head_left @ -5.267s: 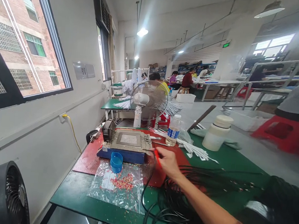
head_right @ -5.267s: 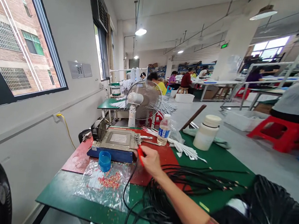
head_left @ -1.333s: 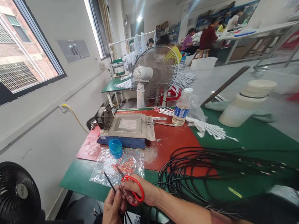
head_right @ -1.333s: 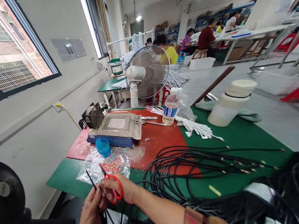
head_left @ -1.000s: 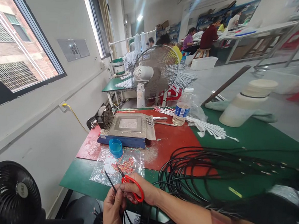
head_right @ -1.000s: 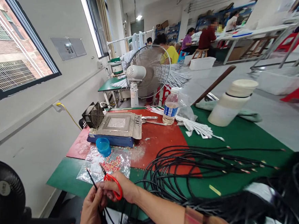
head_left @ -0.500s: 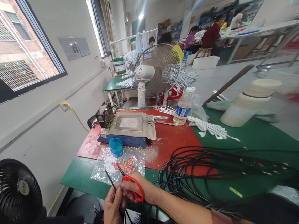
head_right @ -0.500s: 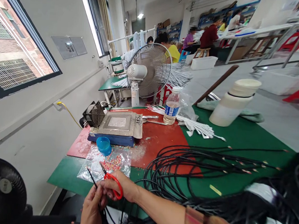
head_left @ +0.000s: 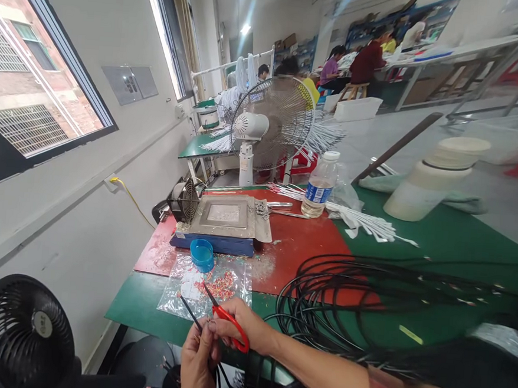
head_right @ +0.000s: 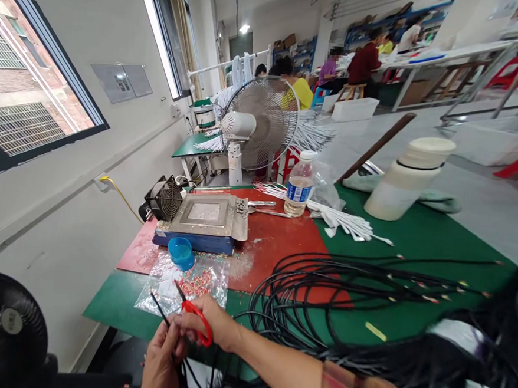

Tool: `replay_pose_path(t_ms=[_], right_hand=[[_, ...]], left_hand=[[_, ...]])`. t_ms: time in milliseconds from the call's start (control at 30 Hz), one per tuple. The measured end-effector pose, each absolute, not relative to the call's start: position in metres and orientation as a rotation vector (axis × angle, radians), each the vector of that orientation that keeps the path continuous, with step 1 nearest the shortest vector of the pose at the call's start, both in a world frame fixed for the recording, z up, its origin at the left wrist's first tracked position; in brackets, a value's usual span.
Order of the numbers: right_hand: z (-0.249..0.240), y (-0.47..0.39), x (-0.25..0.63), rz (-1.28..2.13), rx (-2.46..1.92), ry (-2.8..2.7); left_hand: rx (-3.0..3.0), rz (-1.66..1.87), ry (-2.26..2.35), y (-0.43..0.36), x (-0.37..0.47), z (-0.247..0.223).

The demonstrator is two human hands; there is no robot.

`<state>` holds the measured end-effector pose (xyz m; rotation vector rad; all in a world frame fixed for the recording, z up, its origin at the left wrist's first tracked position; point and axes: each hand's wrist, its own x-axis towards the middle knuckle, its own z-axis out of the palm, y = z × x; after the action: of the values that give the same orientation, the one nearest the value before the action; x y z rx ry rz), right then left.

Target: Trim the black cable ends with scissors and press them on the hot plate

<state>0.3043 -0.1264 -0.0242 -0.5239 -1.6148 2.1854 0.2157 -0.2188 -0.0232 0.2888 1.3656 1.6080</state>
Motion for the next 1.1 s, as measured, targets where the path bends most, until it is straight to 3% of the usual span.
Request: replay_pose_path(t_ms=[233, 1100], right_hand=[[-0.0266, -0.1254, 0.3022, 2.423, -0.509, -1.349], [-0.0292, -0.1261, 0.3025, 2.369, -0.424, -1.425]], left_hand=[[0.306, 1.603, 1.335, -0.2180, 0.2129, -0.0260], [0.353, 1.629, 1.444, -0.2209, 0.2122, -0.0249]])
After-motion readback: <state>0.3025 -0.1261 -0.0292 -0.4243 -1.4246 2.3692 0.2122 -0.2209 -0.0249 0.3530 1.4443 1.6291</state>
